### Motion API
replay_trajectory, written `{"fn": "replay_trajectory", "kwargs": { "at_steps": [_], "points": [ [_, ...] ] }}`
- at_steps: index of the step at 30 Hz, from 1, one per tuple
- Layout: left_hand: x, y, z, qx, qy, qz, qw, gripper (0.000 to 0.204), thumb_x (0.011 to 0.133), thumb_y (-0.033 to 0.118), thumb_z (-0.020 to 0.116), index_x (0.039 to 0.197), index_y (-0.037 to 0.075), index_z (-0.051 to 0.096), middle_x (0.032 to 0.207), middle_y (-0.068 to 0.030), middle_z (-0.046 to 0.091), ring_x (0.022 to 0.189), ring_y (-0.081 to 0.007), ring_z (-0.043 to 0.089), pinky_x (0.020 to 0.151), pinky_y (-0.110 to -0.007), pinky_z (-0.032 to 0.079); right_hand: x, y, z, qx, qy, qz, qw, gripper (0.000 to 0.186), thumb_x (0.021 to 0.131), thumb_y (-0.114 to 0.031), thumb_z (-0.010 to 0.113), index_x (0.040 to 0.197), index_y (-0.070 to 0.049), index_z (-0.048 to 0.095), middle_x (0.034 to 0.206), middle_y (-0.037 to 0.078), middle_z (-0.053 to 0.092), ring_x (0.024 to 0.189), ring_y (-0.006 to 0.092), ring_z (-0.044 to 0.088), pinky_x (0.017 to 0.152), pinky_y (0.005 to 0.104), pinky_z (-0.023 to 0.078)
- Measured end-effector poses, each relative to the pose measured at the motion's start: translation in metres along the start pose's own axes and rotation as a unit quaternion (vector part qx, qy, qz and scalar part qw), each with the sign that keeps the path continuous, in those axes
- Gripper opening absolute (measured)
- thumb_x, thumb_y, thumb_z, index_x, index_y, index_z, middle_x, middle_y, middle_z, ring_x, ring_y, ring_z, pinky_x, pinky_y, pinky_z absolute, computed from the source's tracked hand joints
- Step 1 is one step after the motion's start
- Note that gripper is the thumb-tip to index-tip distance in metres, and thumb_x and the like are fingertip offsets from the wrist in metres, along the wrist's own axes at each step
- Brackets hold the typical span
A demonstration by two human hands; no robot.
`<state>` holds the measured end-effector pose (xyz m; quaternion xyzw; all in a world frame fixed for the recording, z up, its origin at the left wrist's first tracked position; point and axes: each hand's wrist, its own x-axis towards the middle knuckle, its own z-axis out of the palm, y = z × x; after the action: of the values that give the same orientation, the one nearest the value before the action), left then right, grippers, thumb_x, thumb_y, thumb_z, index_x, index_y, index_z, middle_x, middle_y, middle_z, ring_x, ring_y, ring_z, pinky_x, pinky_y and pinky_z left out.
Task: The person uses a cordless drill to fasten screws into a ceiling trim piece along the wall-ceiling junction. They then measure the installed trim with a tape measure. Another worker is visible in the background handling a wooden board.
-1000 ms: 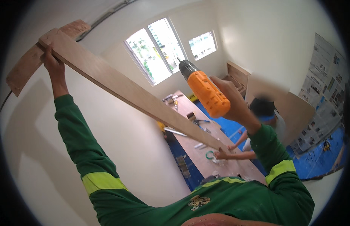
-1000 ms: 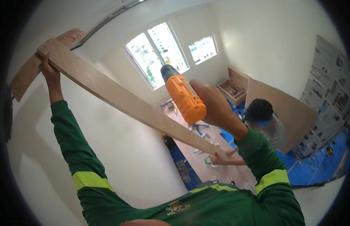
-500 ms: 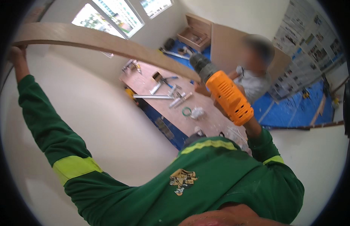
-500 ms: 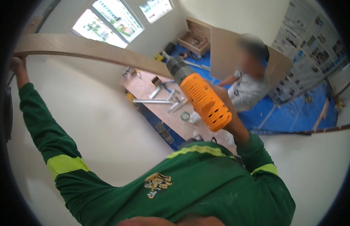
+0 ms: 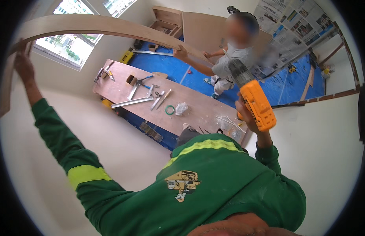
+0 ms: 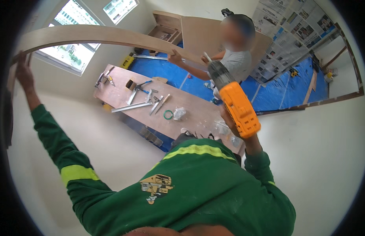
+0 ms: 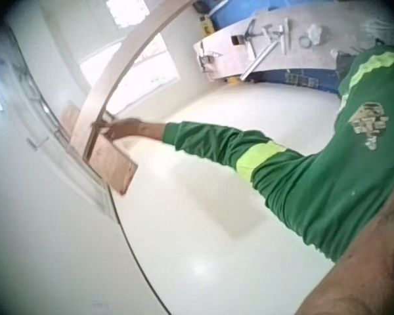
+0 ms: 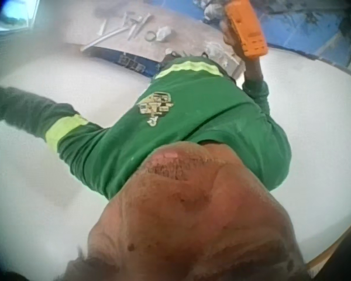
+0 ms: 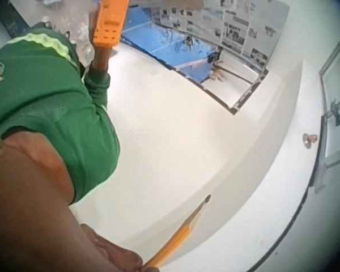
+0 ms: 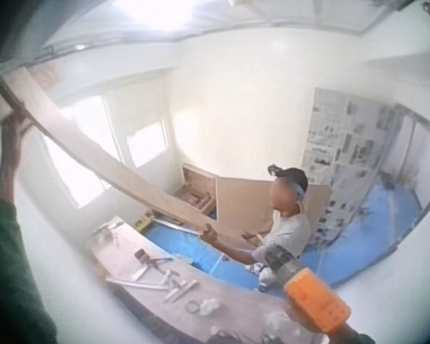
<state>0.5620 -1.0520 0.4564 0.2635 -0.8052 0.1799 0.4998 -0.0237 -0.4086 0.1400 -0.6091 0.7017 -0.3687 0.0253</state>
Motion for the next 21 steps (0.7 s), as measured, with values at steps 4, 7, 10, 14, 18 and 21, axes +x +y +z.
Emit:
{"fn": "replay_trajectory", "kwargs": {
  "at_steps": [4,7,10,14,18,21],
  "points": [
    [-0.107,0.085,0.094,0.054,-0.157,-0.063,0.984,0.048,0.106,0.02,0.066,0.151,0.006,0.059,0.147,-0.0143,0.065,0.133,-0.0293,0.063,0.112,-0.042,0.052,-0.019,0.017,0.003,0.086,0.001,0.034,0.996,0.033,0.101,-0.01,0.069,0.132,-0.001,0.064,0.112,0.008,0.069,0.096,0.0174,0.067,0.087,0.0332,0.054],
    [-0.164,0.157,0.099,0.029,-0.27,-0.257,0.928,0.059,0.102,0.03,0.071,0.154,0.007,0.057,0.15,-0.0137,0.063,0.136,-0.0278,0.061,0.115,-0.04,0.048,-0.028,0.023,0.013,0.283,-0.039,0.189,0.939,0.035,0.101,-0.01,0.068,0.133,-0.001,0.062,0.113,0.008,0.067,0.091,0.0167,0.066,0.082,0.0325,0.054],
    [-0.195,0.213,0.052,-0.073,-0.276,-0.35,0.892,0.07,0.093,0.03,0.084,0.154,0.009,0.058,0.146,-0.0131,0.065,0.133,-0.0242,0.063,0.108,-0.04,0.052,-0.037,0.028,0.026,0.438,-0.025,0.234,0.867,0.033,0.1,-0.01,0.068,0.13,-0.001,0.06,0.109,0.008,0.064,0.084,0.0146,0.064,0.076,0.0314,0.054],
    [-0.169,0.264,-0.077,0.089,-0.126,-0.347,0.925,0.067,0.097,0.016,0.081,0.157,0.007,0.053,0.153,-0.0164,0.058,0.13,-0.0257,0.064,0.106,-0.038,0.055,-0.049,0.046,0.031,0.496,-0.103,0.217,0.834,0.032,0.097,-0.012,0.07,0.126,-0.004,0.059,0.098,0.004,0.06,0.081,0.014,0.063,0.074,0.0318,0.054],
    [-0.076,0.339,-0.223,0.14,0.157,-0.2,0.957,0.064,0.103,0.017,0.074,0.157,-0.003,0.044,0.163,-0.0225,0.046,0.149,-0.0333,0.048,0.119,-0.043,0.046,-0.036,0.058,0.048,0.535,-0.209,0.218,0.789,0.037,0.093,-0.015,0.074,0.125,-0.004,0.059,0.094,0.003,0.059,0.08,0.0141,0.064,0.072,0.0325,0.055],
    [-0.015,0.404,-0.325,0.12,0.285,-0.147,0.94,0.077,0.106,0.033,0.067,0.162,-0.006,0.031,0.162,-0.0245,0.041,0.147,-0.0356,0.048,0.123,-0.042,0.044,-0.024,0.053,0.065,0.535,-0.251,0.195,0.783,0.038,0.093,-0.013,0.074,0.126,-0.003,0.059,0.095,0.003,0.059,0.081,0.014,0.065,0.072,0.0324,0.055]
  ]
}}
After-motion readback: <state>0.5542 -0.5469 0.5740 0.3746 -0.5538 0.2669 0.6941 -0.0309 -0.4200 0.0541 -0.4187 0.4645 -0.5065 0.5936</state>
